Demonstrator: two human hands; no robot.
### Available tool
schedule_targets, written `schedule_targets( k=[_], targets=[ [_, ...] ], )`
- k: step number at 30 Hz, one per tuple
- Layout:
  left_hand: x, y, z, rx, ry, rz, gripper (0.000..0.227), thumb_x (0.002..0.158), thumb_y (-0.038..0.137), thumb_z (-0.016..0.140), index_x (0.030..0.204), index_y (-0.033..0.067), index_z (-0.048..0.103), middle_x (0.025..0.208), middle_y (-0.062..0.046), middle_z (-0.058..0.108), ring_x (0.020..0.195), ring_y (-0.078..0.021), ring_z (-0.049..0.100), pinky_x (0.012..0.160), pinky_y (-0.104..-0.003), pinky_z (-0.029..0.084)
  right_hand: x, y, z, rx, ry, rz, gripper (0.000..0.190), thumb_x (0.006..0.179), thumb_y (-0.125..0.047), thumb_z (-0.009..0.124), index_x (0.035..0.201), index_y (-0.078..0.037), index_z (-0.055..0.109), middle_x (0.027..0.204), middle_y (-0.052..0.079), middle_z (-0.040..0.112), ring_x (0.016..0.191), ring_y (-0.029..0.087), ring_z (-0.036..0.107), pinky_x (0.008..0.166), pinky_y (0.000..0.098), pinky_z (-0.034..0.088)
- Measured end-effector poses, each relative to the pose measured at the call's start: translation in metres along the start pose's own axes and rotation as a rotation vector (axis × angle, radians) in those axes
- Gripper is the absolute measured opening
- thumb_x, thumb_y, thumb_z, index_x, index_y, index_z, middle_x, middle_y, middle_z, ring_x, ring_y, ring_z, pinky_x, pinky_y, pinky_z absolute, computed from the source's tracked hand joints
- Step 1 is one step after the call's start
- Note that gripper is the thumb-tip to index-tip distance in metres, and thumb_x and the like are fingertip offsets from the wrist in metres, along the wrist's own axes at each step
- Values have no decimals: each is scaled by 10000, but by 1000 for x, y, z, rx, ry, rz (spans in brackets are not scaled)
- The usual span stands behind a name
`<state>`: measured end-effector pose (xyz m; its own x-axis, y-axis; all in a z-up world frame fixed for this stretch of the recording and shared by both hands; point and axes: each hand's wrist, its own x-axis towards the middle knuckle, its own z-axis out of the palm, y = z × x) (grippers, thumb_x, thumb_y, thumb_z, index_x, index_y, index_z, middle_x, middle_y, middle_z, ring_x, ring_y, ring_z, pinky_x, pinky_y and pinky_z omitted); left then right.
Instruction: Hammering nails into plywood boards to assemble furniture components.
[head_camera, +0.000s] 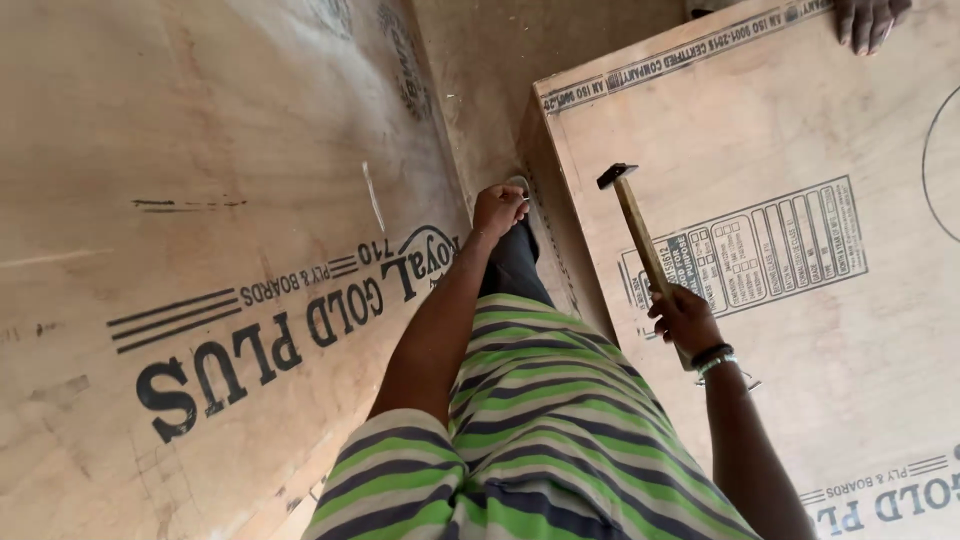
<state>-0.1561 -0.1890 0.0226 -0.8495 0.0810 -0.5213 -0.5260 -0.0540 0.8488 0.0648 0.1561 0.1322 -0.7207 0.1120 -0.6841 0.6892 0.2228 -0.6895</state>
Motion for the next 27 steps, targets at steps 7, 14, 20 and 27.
schedule_targets(
  k=[7, 14, 20, 27],
  targets=[
    [71, 47, 37, 24, -3, -121, 577, 1010, 36, 533, 1543, -51, 330, 977, -162, 697, 580, -124, 582, 466, -274, 442, 19, -34, -28, 349, 45, 47, 255, 1050, -277, 548, 1197, -91, 644, 682, 1, 550, 492, 88, 502, 423, 268, 413],
    [149, 141, 47, 528, -8, -61, 783, 928, 109, 555, 1605, 54, 165, 961, -170, 739, 594, -206, 660, 550, -337, 559, 79, -97, -33, 437, 344, 228, 199, 1066, -288, 588, 1052, -91, 563, 650, -31, 440, 465, 92, 416, 409, 283, 359],
    [193, 147, 30, 892, -223, -113, 573, 943, 235, 577, 1484, 76, 483, 1203, -109, 731, 884, -199, 752, 769, -390, 606, 101, -130, -13, 368, 367, 491, 215, 1045, -305, 558, 1005, -94, 549, 647, -12, 457, 462, 102, 424, 407, 297, 377],
    [211, 146, 21, 937, -262, 278, 448, 868, 225, 699, 1267, 24, 659, 1213, -201, 711, 1119, -362, 682, 931, -433, 547, 106, -136, -9, 267, 416, 526, 348, 1029, -379, 602, 982, -47, 508, 654, 26, 491, 476, 127, 479, 418, 324, 422]
  ],
)
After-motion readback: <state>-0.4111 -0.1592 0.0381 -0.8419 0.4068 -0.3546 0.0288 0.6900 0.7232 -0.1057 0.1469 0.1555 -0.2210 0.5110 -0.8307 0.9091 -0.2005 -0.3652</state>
